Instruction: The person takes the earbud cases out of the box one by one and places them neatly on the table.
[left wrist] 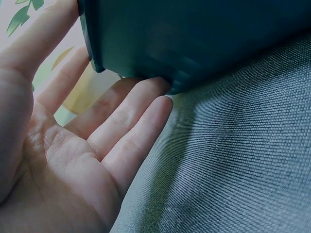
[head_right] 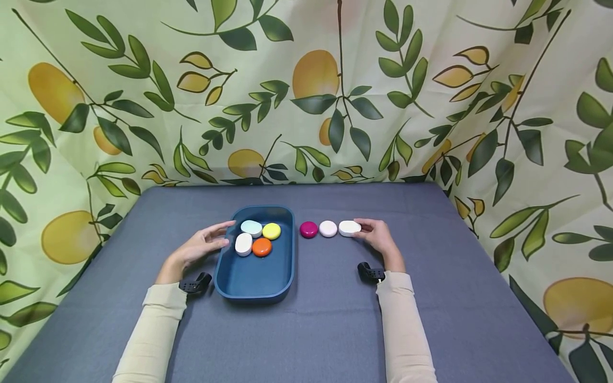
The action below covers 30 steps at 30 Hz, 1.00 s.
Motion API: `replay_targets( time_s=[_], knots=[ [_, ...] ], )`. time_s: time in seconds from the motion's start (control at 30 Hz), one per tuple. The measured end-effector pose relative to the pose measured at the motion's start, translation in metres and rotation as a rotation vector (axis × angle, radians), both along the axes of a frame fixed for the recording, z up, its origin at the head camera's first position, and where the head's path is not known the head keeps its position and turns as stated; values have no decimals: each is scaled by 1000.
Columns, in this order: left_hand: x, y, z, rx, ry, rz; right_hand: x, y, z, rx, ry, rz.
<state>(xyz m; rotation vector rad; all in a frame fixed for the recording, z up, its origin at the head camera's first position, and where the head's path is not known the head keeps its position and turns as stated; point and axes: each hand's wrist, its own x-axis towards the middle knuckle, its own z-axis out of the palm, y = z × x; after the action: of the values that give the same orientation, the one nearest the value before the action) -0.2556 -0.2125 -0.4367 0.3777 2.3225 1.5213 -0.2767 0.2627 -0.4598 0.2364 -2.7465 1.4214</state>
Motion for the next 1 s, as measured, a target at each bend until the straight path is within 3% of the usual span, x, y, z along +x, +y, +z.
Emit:
replay_targets(
  time_s=[0.5, 0.87, 1.0],
  knots=[
    [-1, 0, -1, 21, 9, -9, 2, -1, 6, -88, -47, -22],
    [0, 0, 0, 15, -2, -5, 9, -8, 32, 4, -20, -103],
    [-1, 0, 0, 12, -1, -4, 11, -18, 41, 13, 5, -89]
  ],
)
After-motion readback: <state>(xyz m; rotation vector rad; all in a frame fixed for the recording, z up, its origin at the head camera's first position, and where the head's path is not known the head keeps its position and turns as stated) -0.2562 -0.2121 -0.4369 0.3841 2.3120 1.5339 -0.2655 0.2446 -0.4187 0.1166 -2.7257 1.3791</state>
